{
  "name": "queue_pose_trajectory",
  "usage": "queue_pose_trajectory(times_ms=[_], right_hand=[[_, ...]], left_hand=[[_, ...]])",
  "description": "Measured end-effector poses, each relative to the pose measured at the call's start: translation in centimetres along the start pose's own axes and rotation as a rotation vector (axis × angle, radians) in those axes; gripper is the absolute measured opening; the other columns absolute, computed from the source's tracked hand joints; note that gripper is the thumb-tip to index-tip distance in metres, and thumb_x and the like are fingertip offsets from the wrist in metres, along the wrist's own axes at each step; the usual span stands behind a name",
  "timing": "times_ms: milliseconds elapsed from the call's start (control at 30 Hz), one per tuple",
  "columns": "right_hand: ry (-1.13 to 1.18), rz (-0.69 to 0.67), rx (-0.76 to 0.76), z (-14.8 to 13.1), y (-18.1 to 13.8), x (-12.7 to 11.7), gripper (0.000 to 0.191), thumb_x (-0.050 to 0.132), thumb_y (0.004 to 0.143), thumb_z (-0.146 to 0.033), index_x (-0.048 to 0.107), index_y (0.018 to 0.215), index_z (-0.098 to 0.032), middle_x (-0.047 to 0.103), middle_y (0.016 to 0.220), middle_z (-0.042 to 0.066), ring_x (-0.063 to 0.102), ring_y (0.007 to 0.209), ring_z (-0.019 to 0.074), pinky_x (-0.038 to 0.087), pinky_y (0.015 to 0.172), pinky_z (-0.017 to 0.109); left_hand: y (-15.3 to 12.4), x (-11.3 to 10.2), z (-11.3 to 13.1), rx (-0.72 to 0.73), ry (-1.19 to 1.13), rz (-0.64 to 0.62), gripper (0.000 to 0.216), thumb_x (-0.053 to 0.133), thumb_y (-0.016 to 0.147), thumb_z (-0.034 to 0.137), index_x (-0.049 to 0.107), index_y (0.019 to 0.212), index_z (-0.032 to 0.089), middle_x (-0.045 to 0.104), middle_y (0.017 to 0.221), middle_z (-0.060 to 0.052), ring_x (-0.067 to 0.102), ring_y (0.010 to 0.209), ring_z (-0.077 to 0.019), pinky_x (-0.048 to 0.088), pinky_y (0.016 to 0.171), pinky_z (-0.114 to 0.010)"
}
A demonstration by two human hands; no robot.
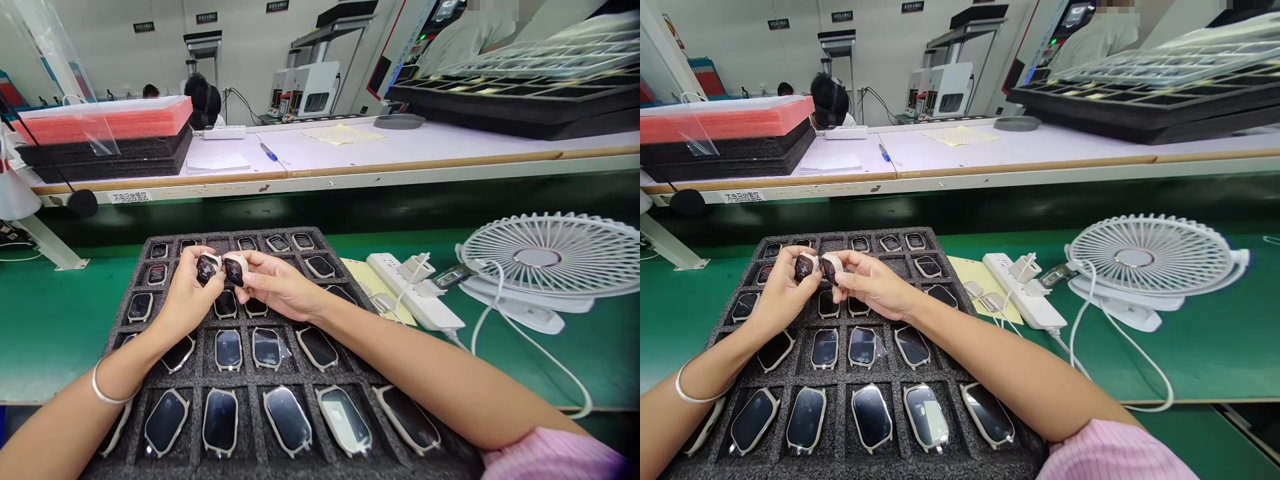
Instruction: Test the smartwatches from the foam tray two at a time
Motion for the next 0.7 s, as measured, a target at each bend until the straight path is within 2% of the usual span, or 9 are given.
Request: queue_pose_trajectory(times_ms=[167, 500, 700], right_hand=[[0.002, -0.008, 0.005, 0.07, 0.02, 0.02, 0.040, 0.088, 0.081, -0.030, 0.068, 0.113, -0.019, 0.062, 0.097, -0.001, 0.065, 0.071, 0.0090, 0.056, 0.070, 0.022], [-0.015, 0.014, 0.000, 0.21, 0.06, -0.18, 0.040, 0.088, 0.081, -0.032, 0.067, 0.113, -0.019, 0.061, 0.098, 0.000, 0.063, 0.071, 0.0089, 0.056, 0.070, 0.023], [-0.050, 0.004, -0.005, 0.18, 0.04, -0.18, 0.041, 0.088, 0.081, -0.031, 0.066, 0.114, -0.020, 0.061, 0.098, 0.000, 0.061, 0.070, 0.0082, 0.055, 0.067, 0.021]], left_hand=[[0.06, 0.02, -0.08, 0.004, 0.005, -0.011, 0.036, 0.059, 0.079, 0.035, 0.048, 0.109, 0.018, 0.056, 0.099, -0.004, 0.053, 0.089, -0.0192, 0.043, 0.080, -0.034], [0.08, 0.06, -0.18, -0.010, -0.021, -0.002, 0.038, 0.060, 0.075, 0.033, 0.048, 0.108, 0.019, 0.055, 0.093, -0.002, 0.054, 0.082, -0.0176, 0.043, 0.073, -0.031], [0.16, 0.05, -0.19, 0.001, 0.011, 0.004, 0.037, 0.060, 0.073, 0.033, 0.049, 0.105, 0.019, 0.056, 0.094, -0.003, 0.054, 0.084, -0.0180, 0.044, 0.075, -0.032]])
Point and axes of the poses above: each hand's wrist, its own y-axis towards the middle knuckle, its own x-axis out of the palm, z = x × y, the point moved 4 cm from there along y, towards the middle knuckle
